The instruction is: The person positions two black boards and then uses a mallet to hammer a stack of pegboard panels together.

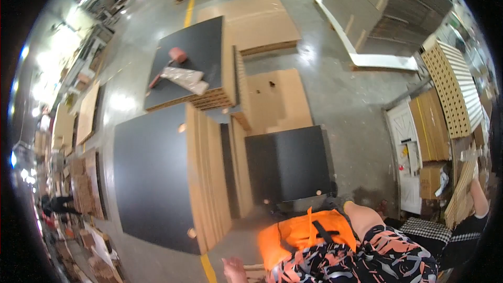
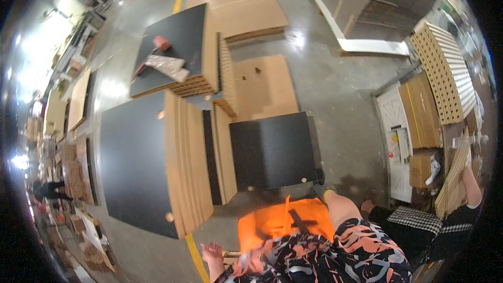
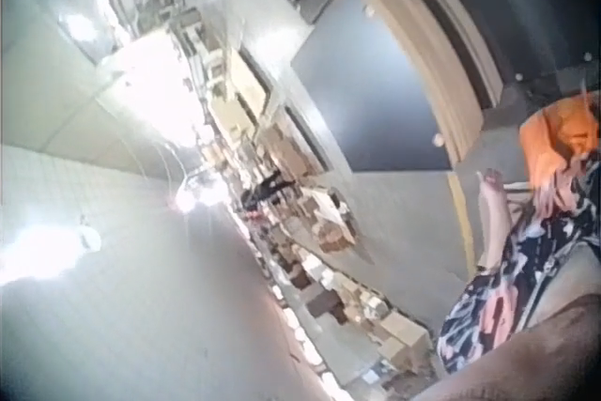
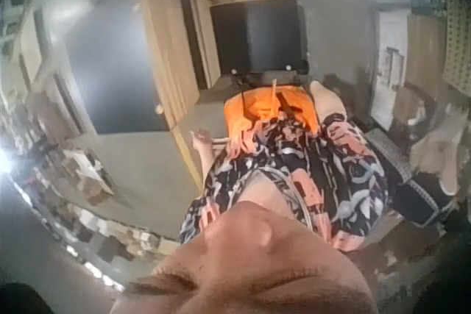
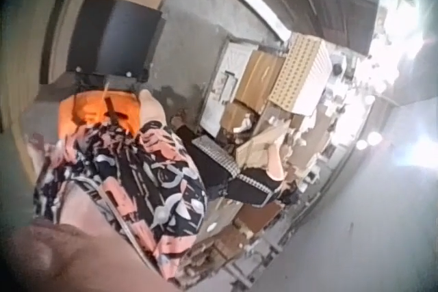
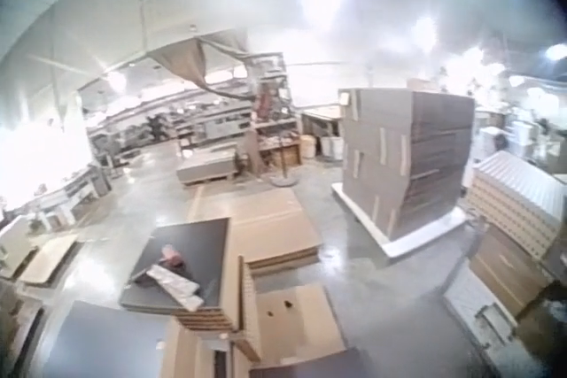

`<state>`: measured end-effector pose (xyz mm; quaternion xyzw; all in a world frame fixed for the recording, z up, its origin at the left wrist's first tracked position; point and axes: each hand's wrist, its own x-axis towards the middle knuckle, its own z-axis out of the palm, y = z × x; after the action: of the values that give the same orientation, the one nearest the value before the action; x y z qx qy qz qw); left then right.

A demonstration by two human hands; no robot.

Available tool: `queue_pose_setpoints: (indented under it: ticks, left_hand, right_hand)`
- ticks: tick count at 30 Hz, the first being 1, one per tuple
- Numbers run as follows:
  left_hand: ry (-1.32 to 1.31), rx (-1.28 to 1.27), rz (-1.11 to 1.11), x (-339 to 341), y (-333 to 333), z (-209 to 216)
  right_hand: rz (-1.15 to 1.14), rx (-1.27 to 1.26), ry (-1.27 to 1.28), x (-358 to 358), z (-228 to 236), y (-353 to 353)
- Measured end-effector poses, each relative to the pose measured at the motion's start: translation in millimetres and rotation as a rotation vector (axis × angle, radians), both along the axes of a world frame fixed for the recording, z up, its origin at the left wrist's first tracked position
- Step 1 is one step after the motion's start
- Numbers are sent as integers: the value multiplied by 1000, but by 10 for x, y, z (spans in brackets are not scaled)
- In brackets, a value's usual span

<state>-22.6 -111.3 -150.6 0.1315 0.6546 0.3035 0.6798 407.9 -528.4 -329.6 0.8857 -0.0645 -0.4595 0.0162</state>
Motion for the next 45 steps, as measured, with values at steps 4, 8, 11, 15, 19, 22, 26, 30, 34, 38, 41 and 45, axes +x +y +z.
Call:
queue_pose_setpoints:
  ticks: [4, 8, 11, 15, 19, 22, 26, 30, 34, 38, 41, 45]
  left_hand:
    - [512, -77, -347, 1124, -328, 609]
    - [448, -142, -999, 1173, -121, -276]
    - [401, -155, -894, 2467, -583, -1063]
    - [240, -406, -719, 2940, -1252, -2629]
    - [269, -525, -379, 3116, -1678, -3756]
    - [216, -526, -199, 3184, -1796, -4373]
    - [15, -378, -90, 3276, -1831, -4457]
    - [183, -370, -141, 3191, -1809, -4514]
    - [235, -401, -177, 3082, -1822, -4548]
    - [128, -325, -175, 2930, -1926, -4562]
    - [18, -284, -236, 2686, -2001, -4639]
    - [107, -281, -297, 2452, -2379, -4735]
  right_hand:
    - [-75, 85, 6, 40, 403, -840]
    - [26, 163, 218, 348, -123, -863]
    - [103, 237, 92, 431, -784, -745]
    - [232, 320, -104, 1287, -1275, 310]
    - [660, 316, -239, 2295, -1777, 1474]
    - [747, 304, -442, 2989, -2226, 1975]
    - [934, 329, -459, 3523, -2525, 2559]
    - [806, 302, -269, 3716, -2605, 2932]
    - [808, 348, -254, 3698, -2641, 2903]
    - [803, 346, -246, 3620, -2630, 2738]
    - [779, 357, -195, 3558, -2521, 2577]
    - [619, 524, -513, 3326, -2641, 1814]
